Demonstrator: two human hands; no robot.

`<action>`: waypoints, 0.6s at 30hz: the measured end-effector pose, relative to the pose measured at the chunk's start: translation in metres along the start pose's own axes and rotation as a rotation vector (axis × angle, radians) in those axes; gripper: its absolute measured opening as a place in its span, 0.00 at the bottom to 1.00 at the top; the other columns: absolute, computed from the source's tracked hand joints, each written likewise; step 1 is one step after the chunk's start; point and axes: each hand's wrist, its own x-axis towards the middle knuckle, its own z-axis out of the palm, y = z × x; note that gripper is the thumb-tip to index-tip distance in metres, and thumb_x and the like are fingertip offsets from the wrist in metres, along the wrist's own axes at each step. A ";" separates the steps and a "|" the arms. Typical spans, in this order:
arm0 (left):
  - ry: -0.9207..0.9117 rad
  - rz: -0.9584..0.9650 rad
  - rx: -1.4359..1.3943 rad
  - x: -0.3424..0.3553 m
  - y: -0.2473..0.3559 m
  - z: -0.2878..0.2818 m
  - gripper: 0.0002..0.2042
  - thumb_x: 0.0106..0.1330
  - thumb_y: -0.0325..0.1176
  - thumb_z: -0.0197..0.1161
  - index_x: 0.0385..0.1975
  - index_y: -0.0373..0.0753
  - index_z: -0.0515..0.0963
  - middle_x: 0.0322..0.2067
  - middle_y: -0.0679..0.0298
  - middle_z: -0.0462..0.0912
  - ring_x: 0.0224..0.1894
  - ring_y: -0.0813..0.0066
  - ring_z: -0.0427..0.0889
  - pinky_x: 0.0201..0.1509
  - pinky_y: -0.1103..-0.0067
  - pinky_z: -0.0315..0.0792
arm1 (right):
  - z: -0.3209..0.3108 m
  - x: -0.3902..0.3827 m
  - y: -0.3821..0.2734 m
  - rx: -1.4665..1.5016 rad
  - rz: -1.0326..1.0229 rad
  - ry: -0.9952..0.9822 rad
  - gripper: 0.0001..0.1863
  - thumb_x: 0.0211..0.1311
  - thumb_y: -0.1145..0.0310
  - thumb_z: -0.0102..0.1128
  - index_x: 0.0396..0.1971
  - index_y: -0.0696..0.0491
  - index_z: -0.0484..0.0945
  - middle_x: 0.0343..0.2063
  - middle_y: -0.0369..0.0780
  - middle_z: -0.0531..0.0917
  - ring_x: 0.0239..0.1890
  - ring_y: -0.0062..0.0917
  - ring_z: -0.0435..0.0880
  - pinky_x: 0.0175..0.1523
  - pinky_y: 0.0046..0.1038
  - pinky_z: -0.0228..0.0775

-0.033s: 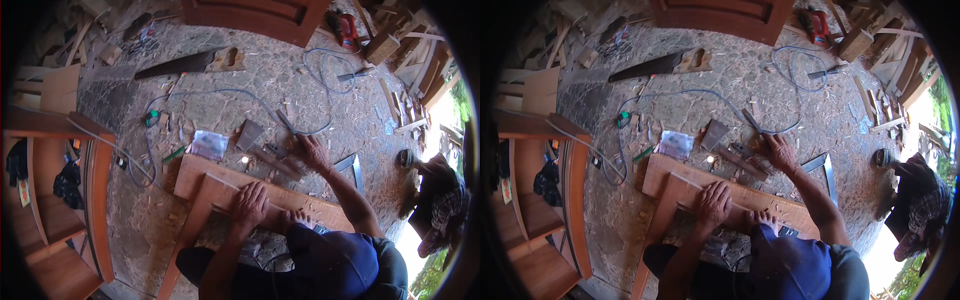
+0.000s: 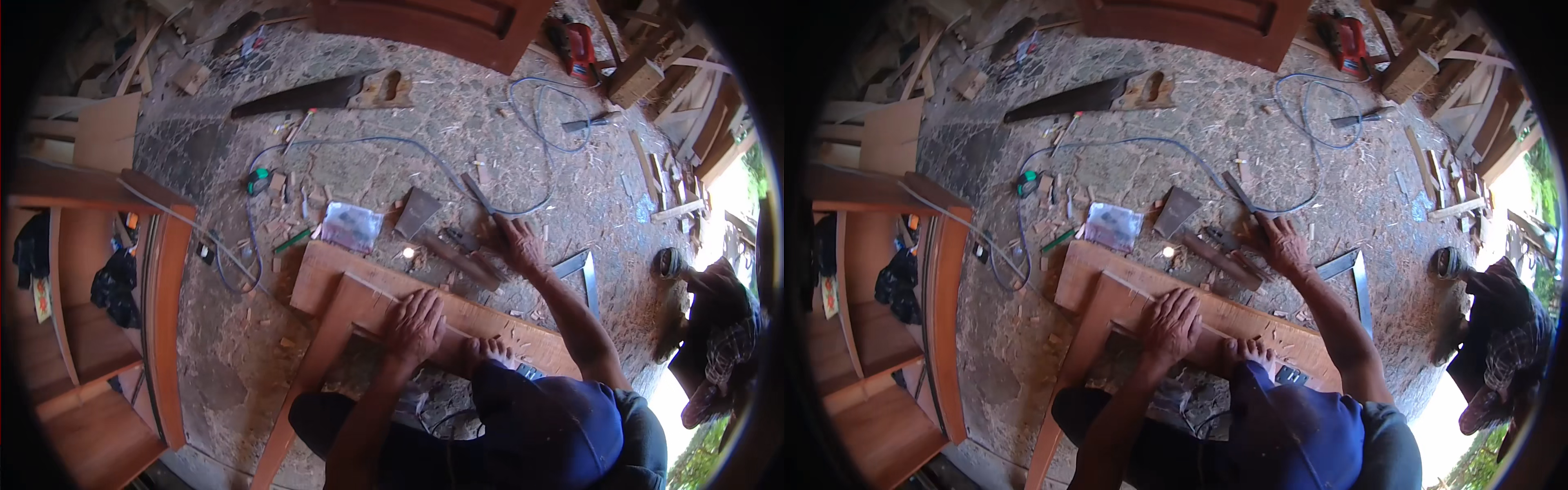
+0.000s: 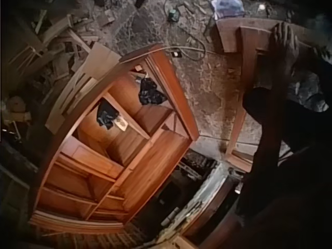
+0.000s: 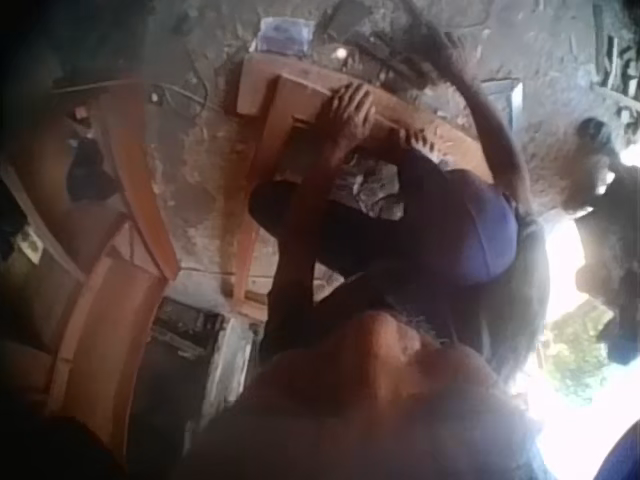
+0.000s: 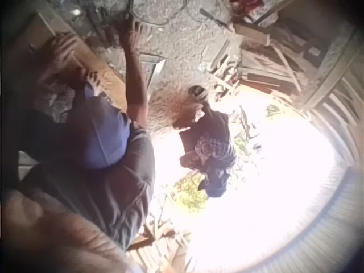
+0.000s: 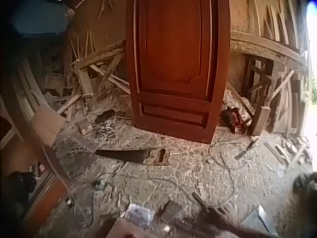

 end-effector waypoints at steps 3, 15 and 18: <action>0.028 -0.004 -0.097 -0.022 0.012 0.002 0.21 0.70 0.39 0.60 0.59 0.36 0.77 0.63 0.57 0.76 0.68 0.57 0.71 0.74 0.61 0.60 | -0.011 -0.021 -0.014 0.070 0.006 0.013 0.22 0.68 0.62 0.61 0.59 0.49 0.74 0.38 0.49 0.81 0.42 0.45 0.82 0.47 0.44 0.75; 0.637 0.260 -0.329 0.053 0.002 -0.132 0.21 0.67 0.40 0.64 0.57 0.39 0.73 0.58 0.47 0.77 0.60 0.47 0.77 0.63 0.57 0.69 | -0.081 -0.001 -0.216 1.519 0.080 -0.429 0.13 0.77 0.62 0.55 0.54 0.51 0.76 0.43 0.30 0.81 0.41 0.15 0.78 0.47 0.23 0.74; 0.832 0.096 -0.535 0.051 0.003 -0.192 0.17 0.66 0.27 0.66 0.53 0.35 0.72 0.51 0.54 0.81 0.53 0.64 0.81 0.56 0.70 0.74 | -0.084 0.020 -0.230 1.071 -0.137 -0.322 0.24 0.76 0.52 0.55 0.62 0.51 0.72 0.47 0.41 0.84 0.48 0.32 0.85 0.50 0.35 0.78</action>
